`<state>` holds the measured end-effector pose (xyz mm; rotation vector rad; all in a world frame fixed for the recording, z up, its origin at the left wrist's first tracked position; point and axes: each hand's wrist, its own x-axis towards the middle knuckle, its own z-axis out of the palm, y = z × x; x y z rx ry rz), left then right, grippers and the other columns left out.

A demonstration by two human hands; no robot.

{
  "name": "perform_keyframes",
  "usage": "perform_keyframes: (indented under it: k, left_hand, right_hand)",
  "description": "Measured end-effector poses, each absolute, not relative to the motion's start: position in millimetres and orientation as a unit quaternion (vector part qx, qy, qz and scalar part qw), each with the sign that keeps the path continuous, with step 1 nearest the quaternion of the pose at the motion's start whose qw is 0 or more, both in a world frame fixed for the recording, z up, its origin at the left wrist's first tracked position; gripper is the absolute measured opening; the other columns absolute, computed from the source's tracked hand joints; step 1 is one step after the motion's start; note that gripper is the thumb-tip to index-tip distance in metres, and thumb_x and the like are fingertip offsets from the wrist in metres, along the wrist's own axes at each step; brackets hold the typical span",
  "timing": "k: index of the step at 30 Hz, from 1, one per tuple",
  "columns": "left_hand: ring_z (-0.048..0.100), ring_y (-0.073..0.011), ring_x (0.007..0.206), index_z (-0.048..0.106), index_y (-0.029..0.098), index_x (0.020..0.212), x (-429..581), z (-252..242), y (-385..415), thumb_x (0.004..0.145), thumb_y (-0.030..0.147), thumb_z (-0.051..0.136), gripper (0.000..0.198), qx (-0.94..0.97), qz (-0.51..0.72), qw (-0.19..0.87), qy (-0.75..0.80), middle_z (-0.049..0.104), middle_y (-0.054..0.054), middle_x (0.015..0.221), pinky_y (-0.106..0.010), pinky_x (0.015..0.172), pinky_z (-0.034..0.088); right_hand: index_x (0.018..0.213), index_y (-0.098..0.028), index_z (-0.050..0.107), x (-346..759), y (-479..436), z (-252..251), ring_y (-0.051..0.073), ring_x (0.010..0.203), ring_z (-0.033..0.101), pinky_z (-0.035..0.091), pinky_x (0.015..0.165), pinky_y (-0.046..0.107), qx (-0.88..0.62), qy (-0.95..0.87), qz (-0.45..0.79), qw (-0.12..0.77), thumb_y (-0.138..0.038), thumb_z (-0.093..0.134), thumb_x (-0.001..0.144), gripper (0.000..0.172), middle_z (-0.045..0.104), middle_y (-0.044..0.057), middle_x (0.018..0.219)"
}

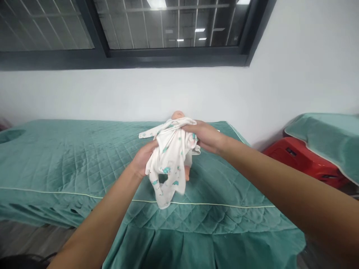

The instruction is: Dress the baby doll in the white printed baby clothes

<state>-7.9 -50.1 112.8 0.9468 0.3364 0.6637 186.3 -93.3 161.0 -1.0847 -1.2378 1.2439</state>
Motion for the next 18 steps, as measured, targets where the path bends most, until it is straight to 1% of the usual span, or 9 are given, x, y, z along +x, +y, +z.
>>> perform_keyframes:
  k: [1, 3, 6, 8, 10, 12, 13, 15, 18]
  left_hand:
    - [0.071, -0.0280, 0.084, 0.069, 0.008, 0.102, -8.6, 111.0, -50.9, 0.071, 0.045, 0.076, 0.048, 0.447, 0.291, 0.830, 0.164, 0.075, -0.012, 0.089, -0.036, 0.078, 0.054]
    - [0.071, -0.0257, 0.079, 0.069, 0.008, 0.104, -10.6, 109.9, -52.6, 0.068, 0.045, 0.079, 0.052, 0.465, 0.261, 0.827, 0.177, 0.075, -0.013, 0.088, -0.034, 0.073, 0.055]
    - [0.071, -0.0238, 0.077, 0.067, 0.009, 0.112, -13.8, 113.0, -53.0, 0.060, 0.028, 0.087, 0.059, 0.495, 0.270, 0.803, 0.193, 0.075, -0.012, 0.090, -0.033, 0.073, 0.055]
    - [0.071, -0.0261, 0.081, 0.066, 0.009, 0.114, -15.2, 115.1, -50.4, 0.060, 0.025, 0.087, 0.060, 0.495, 0.302, 0.792, 0.190, 0.075, -0.013, 0.093, -0.036, 0.077, 0.055]
    - [0.071, -0.0292, 0.086, 0.067, 0.008, 0.113, -15.0, 115.0, -46.4, 0.064, 0.026, 0.084, 0.055, 0.487, 0.331, 0.789, 0.178, 0.075, -0.015, 0.096, -0.039, 0.082, 0.055]
    - [0.071, -0.0305, 0.089, 0.068, 0.007, 0.111, -12.4, 112.2, -42.7, 0.067, 0.027, 0.082, 0.050, 0.477, 0.336, 0.795, 0.166, 0.075, -0.015, 0.098, -0.040, 0.085, 0.055]
    - [0.071, -0.0303, 0.090, 0.068, 0.007, 0.110, -10.4, 110.0, -41.6, 0.069, 0.028, 0.081, 0.049, 0.471, 0.336, 0.799, 0.160, 0.075, -0.015, 0.098, -0.040, 0.085, 0.055]
    - [0.072, -0.0290, 0.089, 0.067, 0.008, 0.112, -5.7, 104.8, -41.5, 0.072, 0.031, 0.079, 0.048, 0.456, 0.344, 0.806, 0.155, 0.075, -0.014, 0.097, -0.039, 0.085, 0.056]
    - [0.072, -0.0265, 0.087, 0.066, 0.009, 0.116, -1.8, 97.8, -46.1, 0.076, 0.039, 0.076, 0.051, 0.453, 0.348, 0.800, 0.182, 0.075, -0.013, 0.096, -0.035, 0.081, 0.056]
  right_hand:
    - [0.091, -0.015, 0.070, 183.6, -90.4, 160.8, 0.023, 0.087, 0.067, 0.053, 0.073, 0.031, -0.438, -0.485, 0.520, 0.550, -0.026, 0.073, 0.072, 0.022, 0.072, 0.005, 0.085]
    - [0.086, -0.014, 0.068, 178.5, -87.3, 159.5, 0.023, 0.083, 0.068, 0.054, 0.068, 0.030, -0.424, -0.439, 0.539, 0.580, -0.023, 0.070, 0.071, 0.018, 0.072, 0.006, 0.081]
    - [0.087, -0.014, 0.067, 175.0, -89.9, 153.7, 0.023, 0.082, 0.069, 0.056, 0.069, 0.030, -0.432, -0.401, 0.574, 0.568, -0.027, 0.070, 0.075, 0.019, 0.073, 0.008, 0.084]
    - [0.092, -0.014, 0.068, 176.9, -95.4, 147.6, 0.023, 0.082, 0.070, 0.058, 0.070, 0.030, -0.433, -0.421, 0.609, 0.515, -0.039, 0.072, 0.078, 0.029, 0.074, 0.009, 0.087]
    - [0.097, -0.014, 0.069, 180.5, -101.6, 141.0, 0.022, 0.083, 0.071, 0.058, 0.071, 0.031, -0.417, -0.477, 0.657, 0.409, -0.046, 0.074, 0.077, 0.039, 0.075, 0.009, 0.089]
    - [0.098, -0.014, 0.071, 182.8, -105.4, 135.3, 0.022, 0.083, 0.071, 0.058, 0.072, 0.032, -0.396, -0.535, 0.682, 0.304, -0.044, 0.078, 0.074, 0.039, 0.075, 0.009, 0.088]
    - [0.098, -0.014, 0.071, 182.9, -105.7, 132.9, 0.022, 0.083, 0.071, 0.058, 0.072, 0.032, -0.394, -0.554, 0.679, 0.277, -0.042, 0.078, 0.074, 0.038, 0.075, 0.009, 0.088]
    - [0.099, -0.013, 0.071, 181.1, -102.9, 129.3, 0.021, 0.082, 0.070, 0.057, 0.072, 0.032, -0.410, -0.565, 0.649, 0.301, -0.039, 0.077, 0.075, 0.035, 0.075, 0.009, 0.090]
    - [0.102, -0.013, 0.071, 177.3, -94.5, 126.1, 0.021, 0.082, 0.070, 0.056, 0.074, 0.031, -0.434, -0.515, 0.591, 0.444, -0.035, 0.078, 0.074, 0.036, 0.075, 0.009, 0.095]
